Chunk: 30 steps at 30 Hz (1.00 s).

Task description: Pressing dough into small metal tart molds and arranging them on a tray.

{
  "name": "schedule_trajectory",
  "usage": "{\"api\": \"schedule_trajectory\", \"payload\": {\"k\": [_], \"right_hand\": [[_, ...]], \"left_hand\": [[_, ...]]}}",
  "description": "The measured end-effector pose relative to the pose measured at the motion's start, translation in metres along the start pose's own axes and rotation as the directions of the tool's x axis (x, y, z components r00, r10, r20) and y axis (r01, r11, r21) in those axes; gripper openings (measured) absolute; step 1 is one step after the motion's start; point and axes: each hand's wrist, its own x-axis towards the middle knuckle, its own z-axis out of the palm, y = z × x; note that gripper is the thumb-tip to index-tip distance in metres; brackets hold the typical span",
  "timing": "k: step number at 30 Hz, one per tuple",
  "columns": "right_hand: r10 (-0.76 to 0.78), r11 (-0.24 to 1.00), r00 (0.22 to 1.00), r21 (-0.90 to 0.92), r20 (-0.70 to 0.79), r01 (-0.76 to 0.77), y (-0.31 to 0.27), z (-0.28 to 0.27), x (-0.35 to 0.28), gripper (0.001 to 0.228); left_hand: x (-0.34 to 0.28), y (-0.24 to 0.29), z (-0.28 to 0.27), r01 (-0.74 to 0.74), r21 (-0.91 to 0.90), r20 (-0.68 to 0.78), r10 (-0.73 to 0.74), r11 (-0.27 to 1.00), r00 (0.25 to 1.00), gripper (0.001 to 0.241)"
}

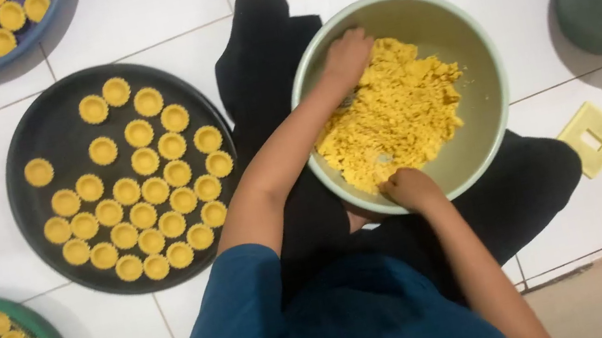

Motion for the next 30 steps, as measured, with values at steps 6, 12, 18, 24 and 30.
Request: {"api": "schedule_trajectory", "payload": {"k": [6,12,18,24,30], "right_hand": [[-0.018,0.999,1.000,-0.034,-0.003,0.018,0.016,0.013,0.019,0.037],[-0.105,0.992,0.992,0.067,-0.073,0.110,0.034,0.020,0.016,0.023],[-0.106,0.994,0.990,-0.037,-0.092,0.103,-0.009,0.003,-0.038,0.071],[-0.396,0.917,0.450,-0.324,-0.800,0.232,0.009,0.060,-0.021,0.044],[0.419,-0.097,0.901,0.981,-0.115,0.170,0.013,-0.035,-0.024,0.021]], "left_hand": [[-0.012,-0.016,0.041,-0.043,0.254,0.091,0.021,0.966,0.996,0.008],[-0.012,-0.030,0.017,-0.167,0.337,0.073,0.151,0.926,0.986,0.018],[-0.021,-0.023,0.010,-0.172,0.382,-0.001,0.186,0.908,0.983,0.015],[-0.018,-0.005,-0.023,-0.100,0.352,-0.016,0.113,0.931,0.993,0.023],[-0.059,0.095,-0.159,0.143,-0.391,-0.304,-0.275,0.909,0.912,0.006]]}}
